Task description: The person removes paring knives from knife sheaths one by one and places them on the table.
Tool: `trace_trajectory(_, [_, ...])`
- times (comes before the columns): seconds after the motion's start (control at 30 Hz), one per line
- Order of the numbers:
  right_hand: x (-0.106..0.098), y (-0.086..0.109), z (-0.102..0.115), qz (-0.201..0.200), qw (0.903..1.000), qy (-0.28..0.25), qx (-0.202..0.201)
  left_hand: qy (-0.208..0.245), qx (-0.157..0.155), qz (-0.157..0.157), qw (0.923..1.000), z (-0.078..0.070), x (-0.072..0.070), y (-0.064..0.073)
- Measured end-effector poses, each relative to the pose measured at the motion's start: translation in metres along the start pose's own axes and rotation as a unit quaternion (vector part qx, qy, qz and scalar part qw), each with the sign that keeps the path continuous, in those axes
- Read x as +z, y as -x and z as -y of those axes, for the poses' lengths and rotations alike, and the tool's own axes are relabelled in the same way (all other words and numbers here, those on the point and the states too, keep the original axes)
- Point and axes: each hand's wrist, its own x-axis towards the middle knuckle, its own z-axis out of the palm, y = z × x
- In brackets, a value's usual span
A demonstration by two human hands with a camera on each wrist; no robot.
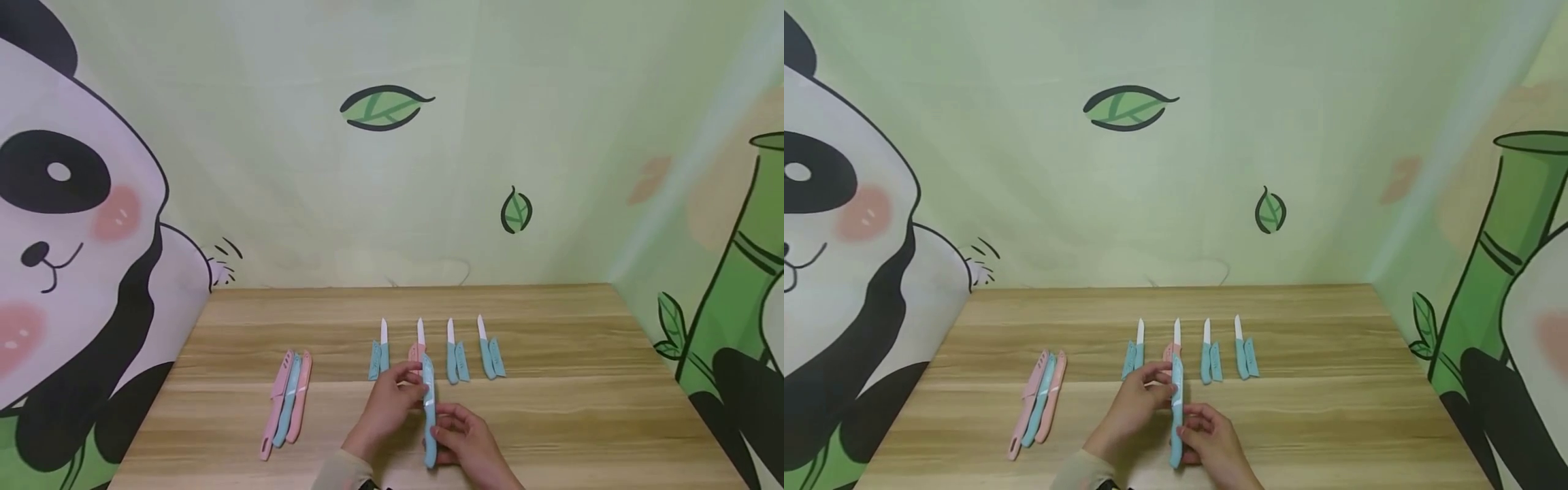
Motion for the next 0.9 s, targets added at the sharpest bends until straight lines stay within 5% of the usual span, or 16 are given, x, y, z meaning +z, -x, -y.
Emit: trace_trajectory(0.9, [0.0036, -0.0007, -0.0010, -0.009, 0.9999, 0.013, -0.005, 0.009, -0.013, -0.011, 0.9998, -0.0055, -0.0009, -0.0011])
